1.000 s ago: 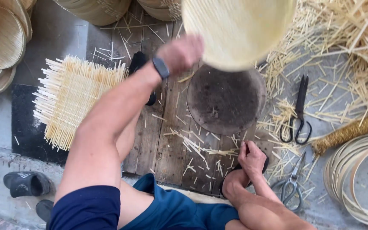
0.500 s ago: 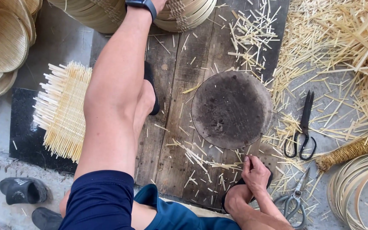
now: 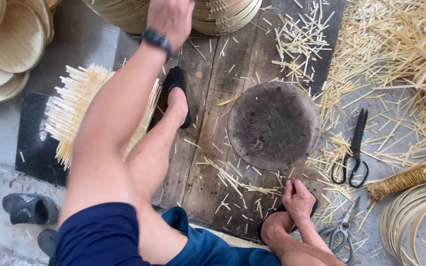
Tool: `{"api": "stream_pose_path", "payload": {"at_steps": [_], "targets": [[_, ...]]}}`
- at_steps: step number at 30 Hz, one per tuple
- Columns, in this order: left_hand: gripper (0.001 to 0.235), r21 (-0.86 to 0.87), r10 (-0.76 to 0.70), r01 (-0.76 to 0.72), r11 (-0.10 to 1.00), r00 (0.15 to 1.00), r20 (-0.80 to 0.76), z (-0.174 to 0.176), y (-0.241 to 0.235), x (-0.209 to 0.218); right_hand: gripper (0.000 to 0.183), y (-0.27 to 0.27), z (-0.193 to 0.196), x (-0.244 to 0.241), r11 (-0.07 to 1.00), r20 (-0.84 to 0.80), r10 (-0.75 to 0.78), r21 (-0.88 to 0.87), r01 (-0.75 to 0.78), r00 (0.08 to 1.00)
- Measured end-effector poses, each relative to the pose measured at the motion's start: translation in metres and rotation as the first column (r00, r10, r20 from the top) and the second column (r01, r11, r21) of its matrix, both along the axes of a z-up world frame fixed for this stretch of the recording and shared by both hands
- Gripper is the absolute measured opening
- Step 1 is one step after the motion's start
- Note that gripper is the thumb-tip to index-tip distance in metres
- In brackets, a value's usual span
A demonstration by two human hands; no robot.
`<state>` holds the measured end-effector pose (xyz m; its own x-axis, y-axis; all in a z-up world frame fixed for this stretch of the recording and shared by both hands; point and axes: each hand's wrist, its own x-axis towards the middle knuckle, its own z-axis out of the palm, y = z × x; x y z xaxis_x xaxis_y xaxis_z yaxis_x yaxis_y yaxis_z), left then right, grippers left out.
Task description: The recorder weaves bamboo strips into a circular pattern and uses scissors to trim excess material to form a basket or sieve.
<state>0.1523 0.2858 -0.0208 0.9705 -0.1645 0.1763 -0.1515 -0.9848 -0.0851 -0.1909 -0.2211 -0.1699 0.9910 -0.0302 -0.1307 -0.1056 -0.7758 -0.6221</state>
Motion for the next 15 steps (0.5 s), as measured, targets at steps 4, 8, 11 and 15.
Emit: {"api": "stream_pose_path", "payload": {"at_steps": [4,8,11,15], "targets": [[0.078,0.002,0.158,-0.166,0.986,0.936,-0.314,-0.011,0.032,-0.157,0.016,-0.002,-0.003,-0.001,1.0,0.021,0.019,-0.01,-0.019,1.0],[0.134,0.277,0.664,-0.687,0.672,0.392,-0.637,-0.077,0.086,-0.299,0.016,-0.005,-0.01,-0.002,0.999,0.013,0.026,-0.026,-0.026,1.0],[0.1,0.238,0.686,-0.78,0.578,0.306,-0.66,-0.092,0.101,-0.342,0.015,-0.001,-0.002,-0.001,0.999,0.013,0.033,-0.027,-0.032,0.999],[0.047,0.07,0.616,-0.775,0.628,0.441,-0.653,-0.124,0.126,-0.37,0.015,0.0,-0.002,-0.001,1.0,0.009,0.026,-0.012,-0.026,1.0]]}}
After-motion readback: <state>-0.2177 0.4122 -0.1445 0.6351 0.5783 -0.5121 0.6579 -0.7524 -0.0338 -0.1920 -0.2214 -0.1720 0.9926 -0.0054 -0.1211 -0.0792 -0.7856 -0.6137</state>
